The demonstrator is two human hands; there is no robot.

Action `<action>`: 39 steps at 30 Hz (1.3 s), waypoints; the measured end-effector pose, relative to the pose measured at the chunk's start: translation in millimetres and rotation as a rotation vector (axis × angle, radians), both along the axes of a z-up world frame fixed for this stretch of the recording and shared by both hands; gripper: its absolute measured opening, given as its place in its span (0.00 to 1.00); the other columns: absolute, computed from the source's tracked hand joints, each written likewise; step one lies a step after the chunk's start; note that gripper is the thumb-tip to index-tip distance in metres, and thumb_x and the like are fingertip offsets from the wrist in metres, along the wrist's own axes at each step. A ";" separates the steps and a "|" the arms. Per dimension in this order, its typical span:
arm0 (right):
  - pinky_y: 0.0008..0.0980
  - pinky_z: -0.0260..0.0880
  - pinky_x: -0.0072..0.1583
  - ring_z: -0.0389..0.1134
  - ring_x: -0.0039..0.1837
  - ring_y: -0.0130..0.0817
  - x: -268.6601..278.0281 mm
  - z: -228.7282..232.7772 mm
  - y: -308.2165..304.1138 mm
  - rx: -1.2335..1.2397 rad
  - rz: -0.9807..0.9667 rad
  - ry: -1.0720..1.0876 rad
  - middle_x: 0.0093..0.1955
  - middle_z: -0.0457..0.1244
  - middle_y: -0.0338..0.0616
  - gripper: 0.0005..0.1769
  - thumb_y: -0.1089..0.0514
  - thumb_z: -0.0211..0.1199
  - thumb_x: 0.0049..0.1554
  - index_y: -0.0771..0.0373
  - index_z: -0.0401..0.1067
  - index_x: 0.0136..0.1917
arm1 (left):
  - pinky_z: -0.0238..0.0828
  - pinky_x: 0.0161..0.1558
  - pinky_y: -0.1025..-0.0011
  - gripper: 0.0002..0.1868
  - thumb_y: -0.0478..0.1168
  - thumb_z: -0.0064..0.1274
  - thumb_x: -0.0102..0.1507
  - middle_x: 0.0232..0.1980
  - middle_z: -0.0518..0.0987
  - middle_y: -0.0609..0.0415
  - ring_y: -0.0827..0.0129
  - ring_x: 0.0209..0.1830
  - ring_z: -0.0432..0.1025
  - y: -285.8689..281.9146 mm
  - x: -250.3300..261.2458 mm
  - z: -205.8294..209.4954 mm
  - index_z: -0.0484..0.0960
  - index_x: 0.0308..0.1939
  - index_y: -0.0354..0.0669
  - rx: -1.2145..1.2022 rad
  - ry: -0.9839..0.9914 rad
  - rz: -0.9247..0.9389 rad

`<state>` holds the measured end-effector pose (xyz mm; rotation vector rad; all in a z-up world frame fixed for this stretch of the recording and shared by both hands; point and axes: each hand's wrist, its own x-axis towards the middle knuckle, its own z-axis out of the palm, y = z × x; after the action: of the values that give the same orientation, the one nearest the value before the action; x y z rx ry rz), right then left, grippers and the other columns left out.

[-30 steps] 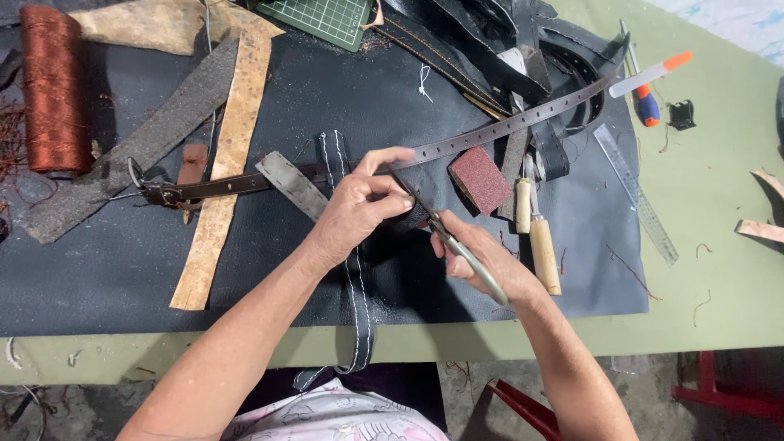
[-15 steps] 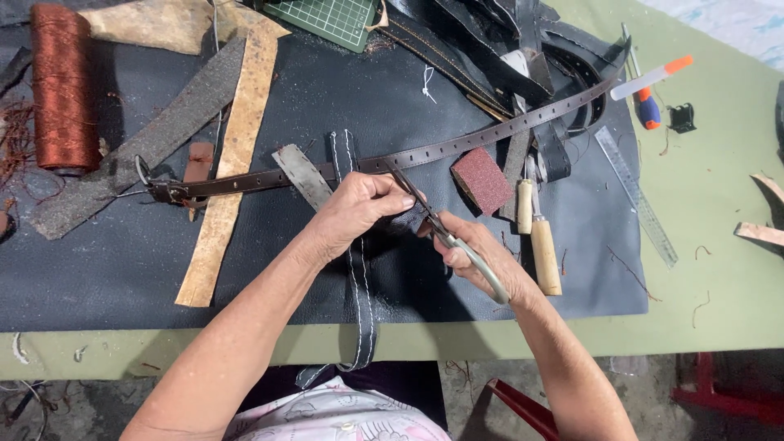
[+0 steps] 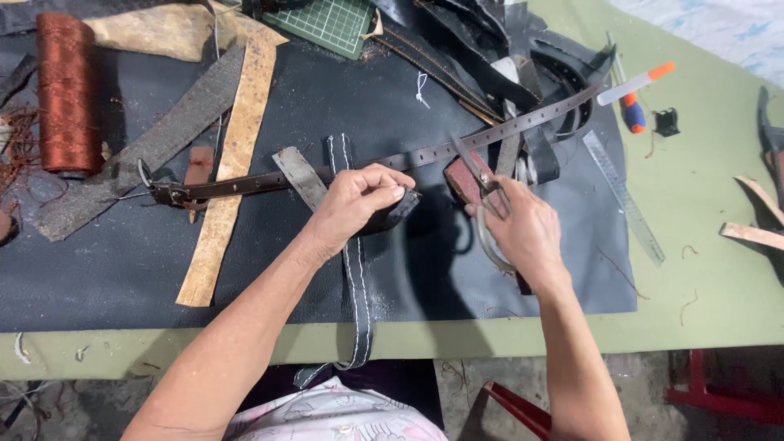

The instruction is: Cutting leather strips and assembling them into a belt at a workshop table

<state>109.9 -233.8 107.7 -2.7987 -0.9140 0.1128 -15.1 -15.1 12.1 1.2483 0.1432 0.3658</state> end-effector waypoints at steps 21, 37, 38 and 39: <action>0.41 0.74 0.47 0.67 0.53 0.38 -4.7 -28.8 71.9 1.020 0.103 1.072 0.53 0.65 0.46 0.20 0.48 0.58 0.65 0.67 0.75 0.57 | 0.71 0.48 0.71 0.07 0.33 0.56 0.62 0.40 0.81 0.54 0.73 0.45 0.72 11.3 5.9 68.8 0.78 0.28 0.43 0.337 -0.240 -0.026; 0.14 0.67 0.34 0.68 0.33 0.23 38.5 -16.0 99.6 1.444 -0.038 1.055 0.37 0.70 0.41 0.06 0.61 0.73 0.55 0.60 0.77 0.46 | 0.62 0.23 0.71 0.08 0.35 0.49 0.74 0.31 0.72 0.56 0.70 0.24 0.65 113.1 18.7 154.9 0.78 0.39 0.43 1.567 -0.137 0.202; 0.16 0.69 0.34 0.68 0.34 0.25 41.6 -37.4 99.1 1.410 -0.089 1.081 0.37 0.69 0.42 0.07 0.63 0.72 0.56 0.62 0.77 0.48 | 0.64 0.26 0.68 0.08 0.37 0.50 0.73 0.32 0.73 0.55 0.68 0.26 0.67 126.1 24.3 137.7 0.79 0.38 0.44 1.657 -0.072 0.233; 0.18 0.70 0.34 0.68 0.34 0.27 44.6 -59.0 98.8 1.376 -0.139 1.105 0.37 0.67 0.42 0.07 0.66 0.71 0.56 0.65 0.77 0.49 | 0.66 0.28 0.66 0.09 0.40 0.50 0.72 0.32 0.74 0.55 0.66 0.27 0.69 139.4 29.9 120.4 0.80 0.37 0.46 1.746 -0.005 0.265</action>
<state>154.4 -135.0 48.7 -1.1666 -0.2454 0.6247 14.9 124.2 132.5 2.9603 -0.0673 0.7726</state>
